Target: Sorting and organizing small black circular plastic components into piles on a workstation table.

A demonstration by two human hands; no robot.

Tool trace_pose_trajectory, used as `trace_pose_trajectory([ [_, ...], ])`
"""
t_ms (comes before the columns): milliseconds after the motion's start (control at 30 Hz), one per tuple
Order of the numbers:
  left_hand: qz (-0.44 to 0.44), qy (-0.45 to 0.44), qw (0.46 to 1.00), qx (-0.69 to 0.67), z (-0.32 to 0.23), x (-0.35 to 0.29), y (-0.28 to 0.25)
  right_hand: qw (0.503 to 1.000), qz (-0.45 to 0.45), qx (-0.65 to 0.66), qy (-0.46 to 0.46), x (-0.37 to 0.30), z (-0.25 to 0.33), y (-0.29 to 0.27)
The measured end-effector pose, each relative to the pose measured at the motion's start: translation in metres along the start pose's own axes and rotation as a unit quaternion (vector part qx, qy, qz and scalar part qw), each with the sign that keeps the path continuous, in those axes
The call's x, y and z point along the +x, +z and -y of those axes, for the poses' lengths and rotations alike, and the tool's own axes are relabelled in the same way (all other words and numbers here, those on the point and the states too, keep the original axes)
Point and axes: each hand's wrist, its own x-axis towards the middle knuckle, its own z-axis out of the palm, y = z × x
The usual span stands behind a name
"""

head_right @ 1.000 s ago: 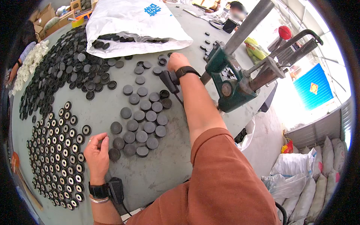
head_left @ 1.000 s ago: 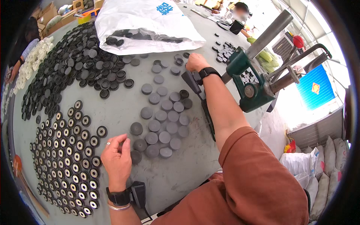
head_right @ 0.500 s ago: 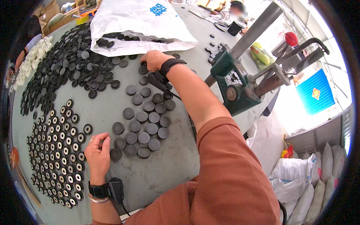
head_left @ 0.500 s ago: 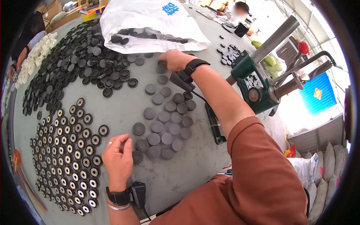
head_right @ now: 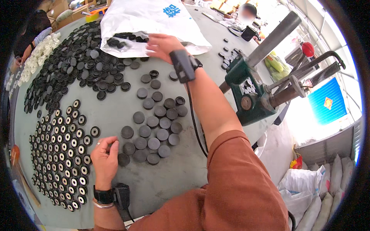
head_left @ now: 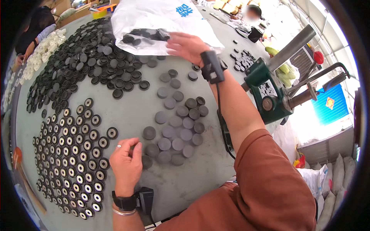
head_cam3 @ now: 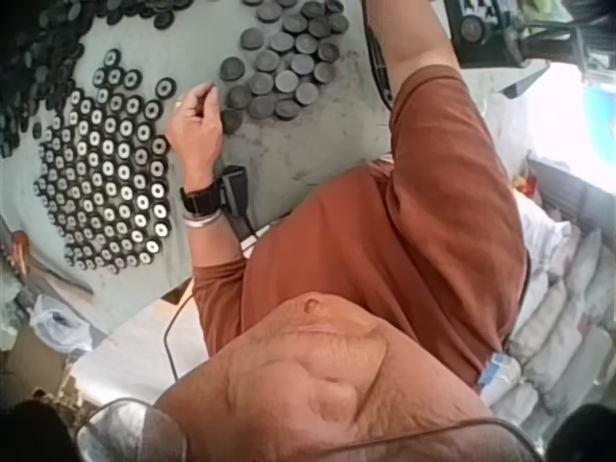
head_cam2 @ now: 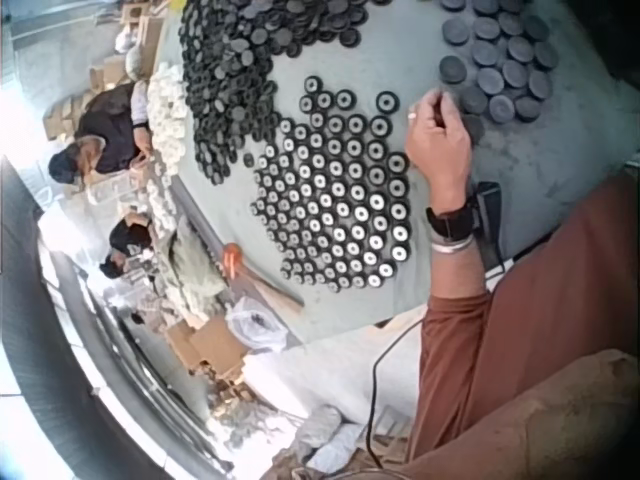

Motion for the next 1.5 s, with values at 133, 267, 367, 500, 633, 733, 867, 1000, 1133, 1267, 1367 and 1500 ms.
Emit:
trace_pose_trajectory([
  [133,-0.013,0.01,1.0,0.006,-0.001,-0.001,0.0,0.808,0.029,-0.585,-0.055,-0.008,-0.025,-0.006],
  [267,-0.011,0.011,1.0,0.001,-0.005,-0.001,0.0,0.745,0.083,-0.65,-0.121,-0.013,-0.04,-0.013],
  [367,-0.013,0.006,1.0,-0.001,-0.004,-0.002,0.0,0.744,0.067,-0.659,-0.089,-0.009,-0.036,-0.006],
  [500,0.001,0.008,1.0,0.018,-0.004,-0.002,-0.002,0.759,0.063,-0.647,0.047,-0.01,-0.016,0.015],
  [633,-0.004,-0.014,1.0,-0.013,-0.007,-0.002,0.0,0.996,-0.07,-0.047,-0.013,-0.009,0.001,0.033],
  [733,0.001,0.0,1.0,0.009,-0.006,-0.001,0.001,0.949,-0.114,-0.29,-0.05,-0.004,-0.003,0.011],
  [867,-0.01,0.006,1.0,0.01,-0.001,-0.001,0.0,0.781,-0.204,-0.59,-0.027,0.0,-0.01,-0.049],
  [1000,-0.004,0.006,1.0,0.004,-0.002,0.001,0.003,0.758,-0.205,-0.609,0.114,-0.008,-0.024,-0.137],
  [1133,-0.003,0.008,1.0,-0.006,0.004,0.0,0.003,0.845,-0.148,-0.51,0.071,-0.012,-0.043,-0.127],
  [1267,0.004,-0.005,1.0,-0.004,0.0,0.0,0.003,0.727,-0.147,-0.655,0.148,0.003,-0.044,-0.1],
  [1367,0.001,0.001,1.0,-0.012,0.002,0.0,0.004,0.728,-0.083,-0.661,0.158,0.019,-0.044,-0.097],
  [1500,0.001,0.006,1.0,-0.003,0.0,0.001,0.002,0.707,-0.181,-0.677,0.094,0.017,-0.051,-0.082],
])
